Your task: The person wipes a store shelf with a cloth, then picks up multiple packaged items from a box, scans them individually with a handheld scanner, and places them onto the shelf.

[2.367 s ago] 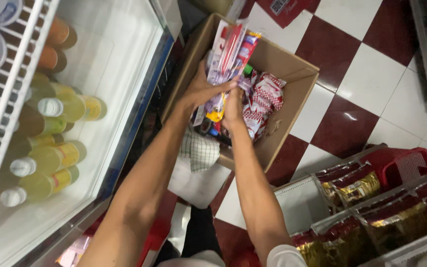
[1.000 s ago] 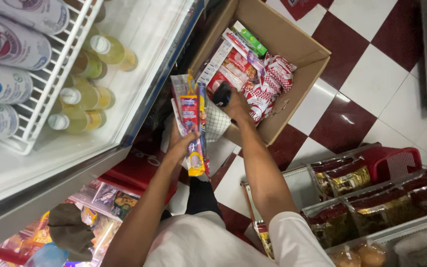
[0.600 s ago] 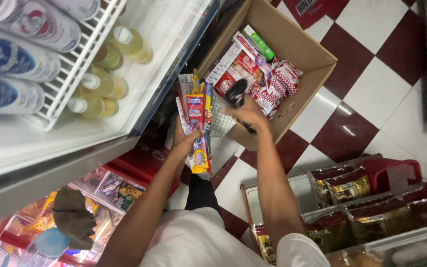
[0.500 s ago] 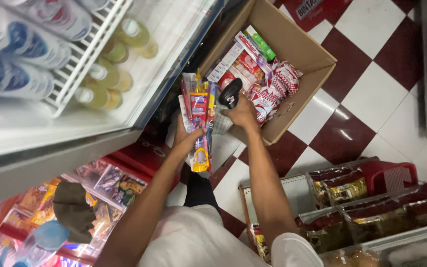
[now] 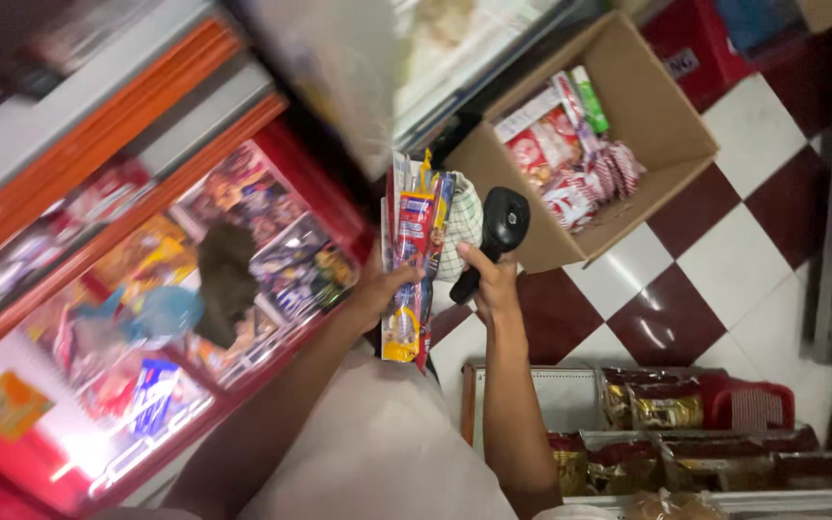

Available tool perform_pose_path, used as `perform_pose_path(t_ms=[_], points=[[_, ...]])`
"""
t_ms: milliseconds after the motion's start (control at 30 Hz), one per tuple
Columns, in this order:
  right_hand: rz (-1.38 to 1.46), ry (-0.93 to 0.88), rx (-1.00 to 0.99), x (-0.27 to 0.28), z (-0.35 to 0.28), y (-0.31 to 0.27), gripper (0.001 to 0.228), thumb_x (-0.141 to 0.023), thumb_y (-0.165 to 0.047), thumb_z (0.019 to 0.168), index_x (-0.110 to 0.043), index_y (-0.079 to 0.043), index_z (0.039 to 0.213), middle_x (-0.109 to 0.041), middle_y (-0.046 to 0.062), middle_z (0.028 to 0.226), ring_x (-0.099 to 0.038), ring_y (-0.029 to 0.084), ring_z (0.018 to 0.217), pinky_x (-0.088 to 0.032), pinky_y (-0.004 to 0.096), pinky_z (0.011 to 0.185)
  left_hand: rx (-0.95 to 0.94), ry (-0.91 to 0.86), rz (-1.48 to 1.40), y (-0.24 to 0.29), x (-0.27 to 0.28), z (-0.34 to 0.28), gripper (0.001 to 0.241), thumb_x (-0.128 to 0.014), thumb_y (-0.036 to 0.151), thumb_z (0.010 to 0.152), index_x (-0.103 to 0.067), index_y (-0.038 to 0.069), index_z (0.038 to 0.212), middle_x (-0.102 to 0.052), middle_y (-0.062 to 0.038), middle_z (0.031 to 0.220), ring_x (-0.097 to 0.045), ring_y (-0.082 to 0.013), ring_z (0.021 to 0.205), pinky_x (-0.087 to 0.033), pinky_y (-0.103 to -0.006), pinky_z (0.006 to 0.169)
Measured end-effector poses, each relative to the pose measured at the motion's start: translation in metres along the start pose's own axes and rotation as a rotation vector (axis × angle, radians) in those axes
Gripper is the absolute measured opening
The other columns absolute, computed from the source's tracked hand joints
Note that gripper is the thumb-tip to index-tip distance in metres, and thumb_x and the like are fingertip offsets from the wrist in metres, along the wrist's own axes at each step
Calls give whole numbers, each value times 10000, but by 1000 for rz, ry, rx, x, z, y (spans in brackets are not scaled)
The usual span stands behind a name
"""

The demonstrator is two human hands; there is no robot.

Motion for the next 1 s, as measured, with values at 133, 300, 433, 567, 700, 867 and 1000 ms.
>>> perform_pose_path(t_ms=[133,300,433,567,700,867,1000], points=[[72,-94,18,-64,-52,27,535,-796,29,780,-606,-75,1269,-629,-18,878,-601,96,714,-495,244,630,-130,32,-3,21,48,-70,802,-744,31,735,-388,95,1450,-625,-72,1165,-629,-181,1043,-547,-372,892],[-11,-113,72,-128,-118,59,422,-805,8,820,-609,-44,1191,-645,14,906,-612,127,744,-519,274,667,-84,125,38,25,128,-135,785,-773,105,728,-415,46,1424,-658,-102,1116,-657,-205,987,-555,-372,872],[-147,-94,146,-166,-174,93,356,-835,-3,883,-612,5,1160,-624,38,913,-606,156,780,-511,298,707,25,75,160,16,192,-179,957,-792,204,657,-337,66,1487,-648,-95,1174,-658,-209,1021,-556,-363,865],[-584,120,549,-196,-239,106,397,-856,-26,825,-625,5,1146,-689,69,1014,-663,174,891,-570,328,831,41,-20,291,-8,240,-207,901,-813,274,683,-450,-7,1459,-683,-175,1218,-658,-269,1072,-535,-382,932],[-352,-165,615,-235,-293,143,429,-756,-22,896,-575,17,1284,-644,83,1226,-649,188,1123,-548,325,1017,86,-46,614,-32,293,-245,979,-846,440,735,-398,-24,1472,-622,-225,1331,-607,-280,1233,-471,-382,1043],[-566,-376,488,-266,-308,182,395,-816,2,843,-620,-1,1186,-680,61,1087,-672,157,986,-570,309,890,7,34,545,-32,350,-285,1071,-841,428,757,-252,-13,1535,-566,-218,1399,-565,-270,1291,-442,-376,1068],[-472,-584,447,-303,-318,204,407,-770,-36,826,-613,-5,1200,-676,71,1102,-662,156,1003,-557,309,886,177,75,576,-48,380,-313,865,-798,325,756,-398,95,1488,-648,-143,1314,-620,-247,1193,-478,-370,1019]])
Point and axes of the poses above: each hand's wrist, its own z-axis towards the middle knuckle, its own x-axis out of the back of the hand, y = z × x, the point moved 8 cm from there along z, towards the middle knuckle
